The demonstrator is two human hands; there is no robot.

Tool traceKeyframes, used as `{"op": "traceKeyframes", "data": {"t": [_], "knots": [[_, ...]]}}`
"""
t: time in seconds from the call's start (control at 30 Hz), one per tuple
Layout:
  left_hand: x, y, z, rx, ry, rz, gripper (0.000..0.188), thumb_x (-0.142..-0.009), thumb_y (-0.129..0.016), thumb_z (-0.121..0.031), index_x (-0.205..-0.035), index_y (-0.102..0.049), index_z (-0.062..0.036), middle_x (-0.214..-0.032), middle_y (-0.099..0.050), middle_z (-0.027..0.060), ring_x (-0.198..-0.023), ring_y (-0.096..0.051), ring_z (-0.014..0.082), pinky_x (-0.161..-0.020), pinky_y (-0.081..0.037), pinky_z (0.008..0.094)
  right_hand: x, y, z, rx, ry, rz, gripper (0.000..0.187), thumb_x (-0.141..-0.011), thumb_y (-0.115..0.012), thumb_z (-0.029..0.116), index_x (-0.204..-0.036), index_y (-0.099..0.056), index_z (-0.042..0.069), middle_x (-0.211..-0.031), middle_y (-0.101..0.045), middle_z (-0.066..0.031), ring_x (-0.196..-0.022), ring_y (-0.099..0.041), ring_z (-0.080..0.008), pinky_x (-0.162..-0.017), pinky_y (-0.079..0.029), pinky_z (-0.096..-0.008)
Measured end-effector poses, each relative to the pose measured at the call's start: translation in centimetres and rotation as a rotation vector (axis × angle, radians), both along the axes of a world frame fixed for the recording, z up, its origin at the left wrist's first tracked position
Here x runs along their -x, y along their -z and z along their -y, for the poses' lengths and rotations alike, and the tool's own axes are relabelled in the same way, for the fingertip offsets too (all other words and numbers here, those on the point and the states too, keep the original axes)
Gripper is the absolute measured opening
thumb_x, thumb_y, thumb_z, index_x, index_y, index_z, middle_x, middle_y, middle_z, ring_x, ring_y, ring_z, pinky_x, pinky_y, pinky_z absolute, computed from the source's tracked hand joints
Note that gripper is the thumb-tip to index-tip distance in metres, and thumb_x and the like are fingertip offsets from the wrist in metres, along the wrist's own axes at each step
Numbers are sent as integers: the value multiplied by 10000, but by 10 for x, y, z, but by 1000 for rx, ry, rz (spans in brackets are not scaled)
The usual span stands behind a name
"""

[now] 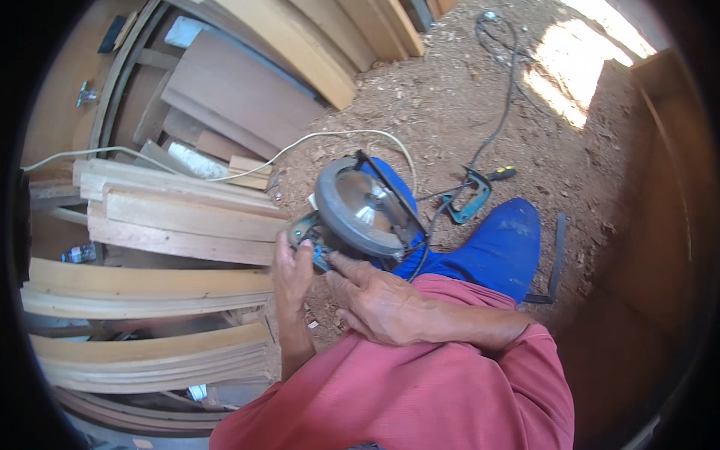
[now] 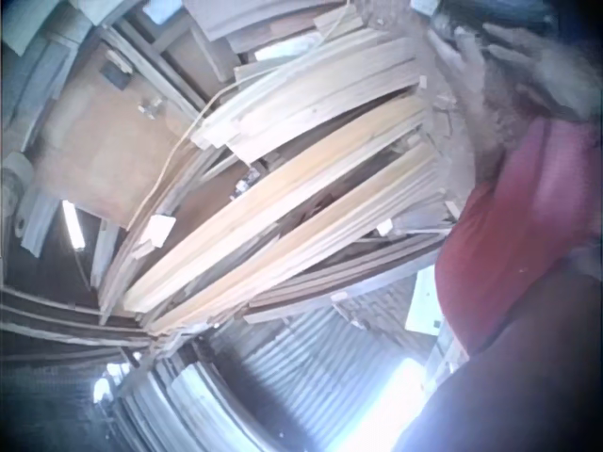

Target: The person manipulates the depth adjustment mechanism of a circular saw by hand while kneeling.

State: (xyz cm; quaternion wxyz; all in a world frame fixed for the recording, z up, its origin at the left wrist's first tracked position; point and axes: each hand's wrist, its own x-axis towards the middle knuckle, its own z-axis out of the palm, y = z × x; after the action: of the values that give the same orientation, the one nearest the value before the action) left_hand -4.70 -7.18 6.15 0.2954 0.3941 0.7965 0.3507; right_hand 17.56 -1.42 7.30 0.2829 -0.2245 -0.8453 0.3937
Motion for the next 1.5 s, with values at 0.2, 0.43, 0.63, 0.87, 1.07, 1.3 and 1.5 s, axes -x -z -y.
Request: {"op": "traceKeyframes", "data": {"t": [0.2,0.43,0.63,0.87,1.07,1.3,1.5], "knots": [[3,6,14,-92,-86,207,237,-1019,-593,-113,-1204,-557,31,-1006,-654,94,-870,-606,150,-794,-514,335,-70,34,-113,359,629,72,327,-1067,-571,208,-881,-704,-25,-842,-754,-135,-752,-744,-199,-665,-551,-346],[-3,5,13,-153,-70,206,278,-1016,-581,-92,-1257,-527,36,-1034,-643,92,-901,-600,144,-826,-511,322,-128,260,-174,507,905,918,370,-936,-648,270,-1112,-774,-30,-1138,-759,-300,-1121,-741,-453,-962,-590,-524],[-2,9,26,-206,-67,193,283,-1012,-608,-103,-1240,-529,46,-1060,-646,95,-935,-601,133,-844,-506,313,-122,304,-171,598,872,1062,366,-925,-650,224,-1236,-768,71,-1225,-759,-246,-1178,-717,-461,-990,-587,-524],[0,10,29,-229,-107,246,228,-1014,-609,-100,-1204,-554,13,-1030,-644,76,-903,-590,137,-813,-489,305,-134,325,-174,594,867,900,406,-885,-689,247,-1192,-721,-17,-1232,-728,-315,-1201,-692,-484,-1000,-573,-511],[-2,6,11,-194,-43,199,220,-1024,-605,-98,-1203,-554,17,-1026,-643,72,-895,-595,138,-808,-501,321,-150,326,-164,513,917,332,301,-918,-705,282,-996,-627,2,-937,-716,-168,-885,-699,-275,-801,-550,-408],[5,11,11,-125,-86,77,239,-1017,-607,-137,-1200,-608,17,-976,-643,56,-884,-578,124,-799,-486,317,-108,209,-167,651,876,-157,225,-1090,-561,239,-1091,-540,15,-822,-690,-86,-717,-645,-131,-683,-537,-321],[10,29,-4,-189,-37,-31,247,-972,-684,-168,-1073,-575,28,-843,-675,185,-710,-649,250,-654,-524,422,-128,207,-179,210,1057,67,325,-1035,-624,253,-1210,-547,-10,-886,-698,-155,-800,-683,-282,-754,-548,-445]]}}
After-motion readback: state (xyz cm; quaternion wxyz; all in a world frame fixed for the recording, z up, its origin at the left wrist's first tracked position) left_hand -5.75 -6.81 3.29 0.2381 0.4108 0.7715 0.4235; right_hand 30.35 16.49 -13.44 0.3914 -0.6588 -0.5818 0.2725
